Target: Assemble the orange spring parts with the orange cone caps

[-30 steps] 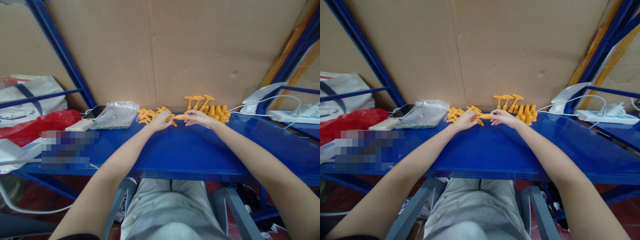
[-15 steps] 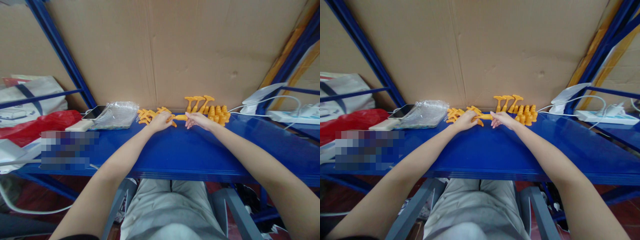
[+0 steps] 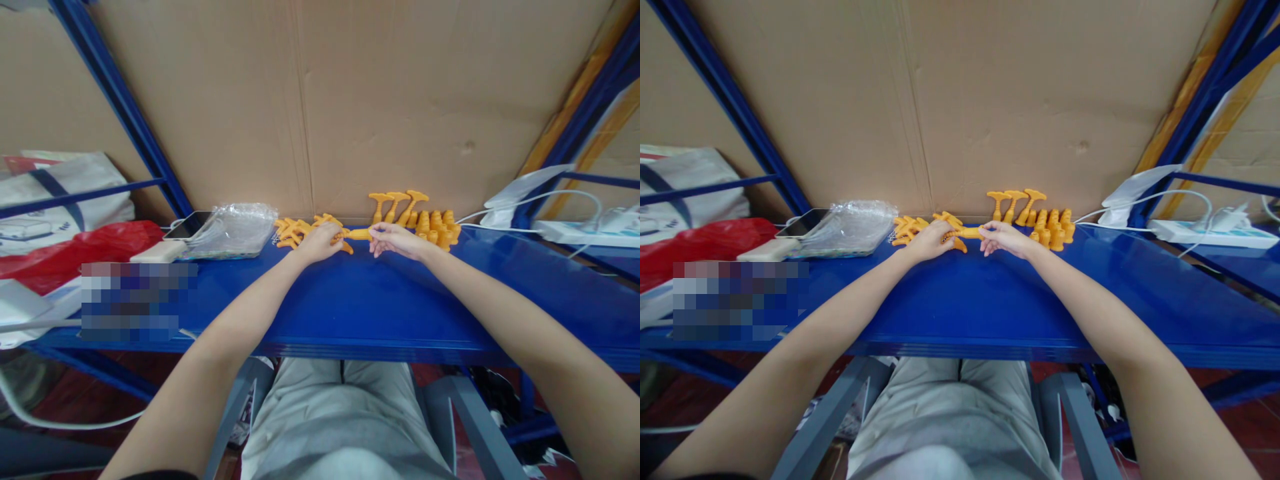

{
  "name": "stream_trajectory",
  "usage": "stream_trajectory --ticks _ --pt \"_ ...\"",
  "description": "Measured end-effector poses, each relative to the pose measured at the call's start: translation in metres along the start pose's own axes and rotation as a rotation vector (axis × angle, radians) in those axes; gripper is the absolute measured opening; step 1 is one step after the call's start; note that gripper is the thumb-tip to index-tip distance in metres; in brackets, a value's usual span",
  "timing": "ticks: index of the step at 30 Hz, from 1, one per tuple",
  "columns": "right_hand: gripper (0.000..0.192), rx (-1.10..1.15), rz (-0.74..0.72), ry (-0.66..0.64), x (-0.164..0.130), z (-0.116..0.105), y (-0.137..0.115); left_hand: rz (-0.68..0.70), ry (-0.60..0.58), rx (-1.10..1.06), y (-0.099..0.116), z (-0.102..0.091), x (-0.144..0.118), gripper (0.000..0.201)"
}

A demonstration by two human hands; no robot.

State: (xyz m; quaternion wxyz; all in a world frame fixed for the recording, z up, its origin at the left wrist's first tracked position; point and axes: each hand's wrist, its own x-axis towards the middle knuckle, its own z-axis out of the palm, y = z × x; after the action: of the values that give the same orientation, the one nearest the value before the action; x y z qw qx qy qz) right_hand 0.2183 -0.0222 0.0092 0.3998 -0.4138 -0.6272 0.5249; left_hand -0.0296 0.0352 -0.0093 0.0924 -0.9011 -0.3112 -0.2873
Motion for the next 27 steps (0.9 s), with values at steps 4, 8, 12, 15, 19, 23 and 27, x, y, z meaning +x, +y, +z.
stream_trajectory --ticks 4,8,12,15,19,23,27 --pt "0.020 -0.015 0.005 0.034 0.001 0.003 0.000 0.013 0.020 -0.033 -0.001 0.001 0.000 0.012" --pt "0.023 -0.028 0.024 0.062 0.001 0.007 -0.002 0.009 0.015 -0.051 -0.002 0.001 0.000 0.014" --pt "0.026 -0.035 0.044 0.087 0.000 0.008 -0.003 -0.007 0.021 -0.066 -0.001 0.001 0.001 0.015" --pt "0.029 -0.040 0.061 0.111 0.000 0.009 -0.005 -0.007 0.031 -0.093 -0.001 0.001 0.000 0.015" --pt "0.030 -0.052 0.081 0.170 -0.002 0.011 -0.008 -0.022 0.047 -0.121 -0.001 0.001 -0.001 0.018" --pt "0.028 -0.062 0.081 0.194 -0.002 0.010 -0.007 -0.022 0.038 -0.126 -0.002 0.003 -0.001 0.018" --pt "0.013 -0.078 -0.017 0.162 0.000 0.004 -0.002 -0.006 0.056 -0.120 -0.002 0.005 -0.001 0.014"
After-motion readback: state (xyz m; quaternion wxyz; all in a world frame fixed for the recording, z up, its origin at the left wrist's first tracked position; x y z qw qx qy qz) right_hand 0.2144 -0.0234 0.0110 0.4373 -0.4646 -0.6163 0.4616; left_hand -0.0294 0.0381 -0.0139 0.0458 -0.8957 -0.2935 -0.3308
